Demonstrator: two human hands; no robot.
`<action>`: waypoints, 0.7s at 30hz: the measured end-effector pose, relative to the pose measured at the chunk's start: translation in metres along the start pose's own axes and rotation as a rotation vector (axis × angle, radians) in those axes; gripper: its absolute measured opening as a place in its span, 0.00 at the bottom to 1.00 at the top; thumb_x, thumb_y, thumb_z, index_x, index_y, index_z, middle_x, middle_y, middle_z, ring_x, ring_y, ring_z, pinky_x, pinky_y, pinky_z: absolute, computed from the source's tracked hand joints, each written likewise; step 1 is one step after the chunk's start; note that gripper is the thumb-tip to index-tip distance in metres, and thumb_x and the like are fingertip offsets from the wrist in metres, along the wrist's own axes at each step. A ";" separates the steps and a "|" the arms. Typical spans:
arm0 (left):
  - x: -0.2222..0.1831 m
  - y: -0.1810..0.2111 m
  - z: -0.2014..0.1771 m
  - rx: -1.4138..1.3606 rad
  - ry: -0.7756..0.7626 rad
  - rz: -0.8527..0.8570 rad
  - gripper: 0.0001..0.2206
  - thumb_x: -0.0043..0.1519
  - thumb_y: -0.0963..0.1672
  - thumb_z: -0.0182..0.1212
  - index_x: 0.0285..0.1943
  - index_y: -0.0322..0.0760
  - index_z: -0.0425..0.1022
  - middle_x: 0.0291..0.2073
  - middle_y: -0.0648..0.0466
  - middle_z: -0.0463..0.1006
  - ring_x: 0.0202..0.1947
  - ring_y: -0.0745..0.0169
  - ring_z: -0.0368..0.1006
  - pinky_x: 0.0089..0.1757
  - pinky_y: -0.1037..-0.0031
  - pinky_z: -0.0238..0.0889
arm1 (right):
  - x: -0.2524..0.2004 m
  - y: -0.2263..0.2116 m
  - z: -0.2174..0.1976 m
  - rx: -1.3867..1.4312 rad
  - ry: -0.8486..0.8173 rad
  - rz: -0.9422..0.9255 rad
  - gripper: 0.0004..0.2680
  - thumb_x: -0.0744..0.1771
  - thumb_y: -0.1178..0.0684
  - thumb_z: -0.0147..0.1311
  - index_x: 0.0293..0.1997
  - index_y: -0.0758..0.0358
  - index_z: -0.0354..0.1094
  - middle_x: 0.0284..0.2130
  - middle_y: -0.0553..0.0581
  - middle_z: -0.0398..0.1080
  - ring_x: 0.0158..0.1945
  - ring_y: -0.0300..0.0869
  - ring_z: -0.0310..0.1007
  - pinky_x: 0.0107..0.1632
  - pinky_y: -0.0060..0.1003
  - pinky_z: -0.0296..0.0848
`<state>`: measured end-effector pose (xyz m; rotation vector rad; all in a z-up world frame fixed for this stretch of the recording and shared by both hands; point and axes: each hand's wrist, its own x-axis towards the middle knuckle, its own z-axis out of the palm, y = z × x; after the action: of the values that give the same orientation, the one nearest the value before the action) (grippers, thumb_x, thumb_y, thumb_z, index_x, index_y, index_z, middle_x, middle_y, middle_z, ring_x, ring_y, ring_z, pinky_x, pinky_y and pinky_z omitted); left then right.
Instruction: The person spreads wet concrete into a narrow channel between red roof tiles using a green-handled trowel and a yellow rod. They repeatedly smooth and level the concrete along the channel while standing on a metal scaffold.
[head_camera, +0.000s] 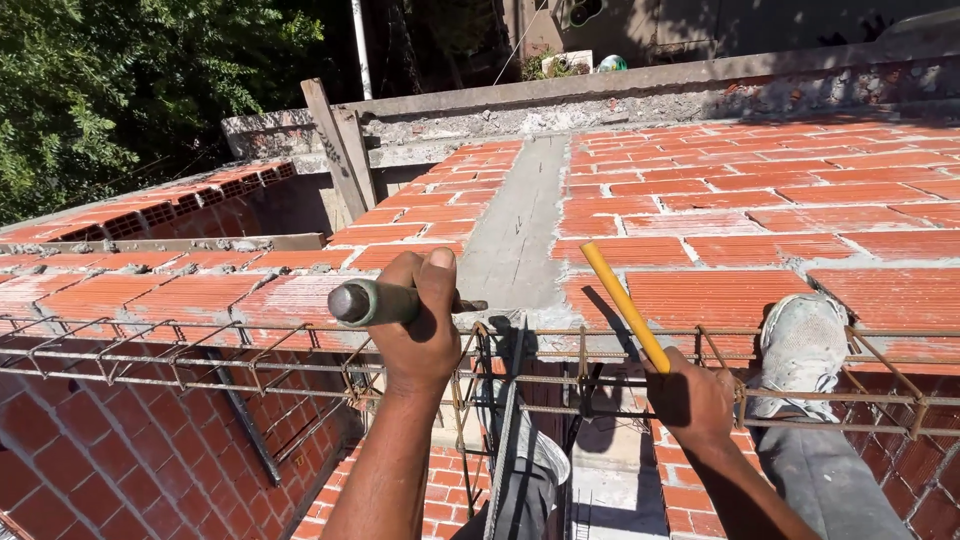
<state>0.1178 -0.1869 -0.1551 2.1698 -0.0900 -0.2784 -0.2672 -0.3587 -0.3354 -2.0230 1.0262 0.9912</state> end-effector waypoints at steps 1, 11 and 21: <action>0.000 0.003 -0.010 -0.081 -0.002 -0.016 0.21 0.76 0.47 0.59 0.26 0.41 0.63 0.19 0.57 0.66 0.22 0.63 0.65 0.30 0.65 0.61 | 0.003 -0.002 0.003 0.012 0.007 -0.016 0.11 0.72 0.35 0.49 0.44 0.39 0.78 0.17 0.43 0.76 0.31 0.42 0.82 0.79 0.62 0.59; -0.013 -0.005 -0.026 -0.100 0.013 -0.226 0.23 0.72 0.44 0.64 0.25 0.45 0.56 0.22 0.63 0.53 0.28 0.66 0.50 0.36 0.66 0.49 | -0.008 -0.047 -0.037 -0.095 -0.101 0.114 0.16 0.74 0.36 0.43 0.49 0.50 0.78 0.21 0.54 0.79 0.33 0.52 0.83 0.84 0.62 0.55; 0.015 -0.009 -0.007 -0.271 0.090 -0.470 0.25 0.69 0.45 0.66 0.24 0.50 0.51 0.19 0.64 0.52 0.20 0.70 0.48 0.25 0.69 0.45 | -0.005 -0.045 -0.035 -0.102 -0.117 0.130 0.15 0.72 0.41 0.41 0.54 0.47 0.78 0.22 0.53 0.80 0.34 0.51 0.84 0.85 0.63 0.55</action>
<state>0.1334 -0.1786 -0.1613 1.9062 0.4878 -0.4311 -0.2196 -0.3631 -0.3042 -1.9728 1.0747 1.2382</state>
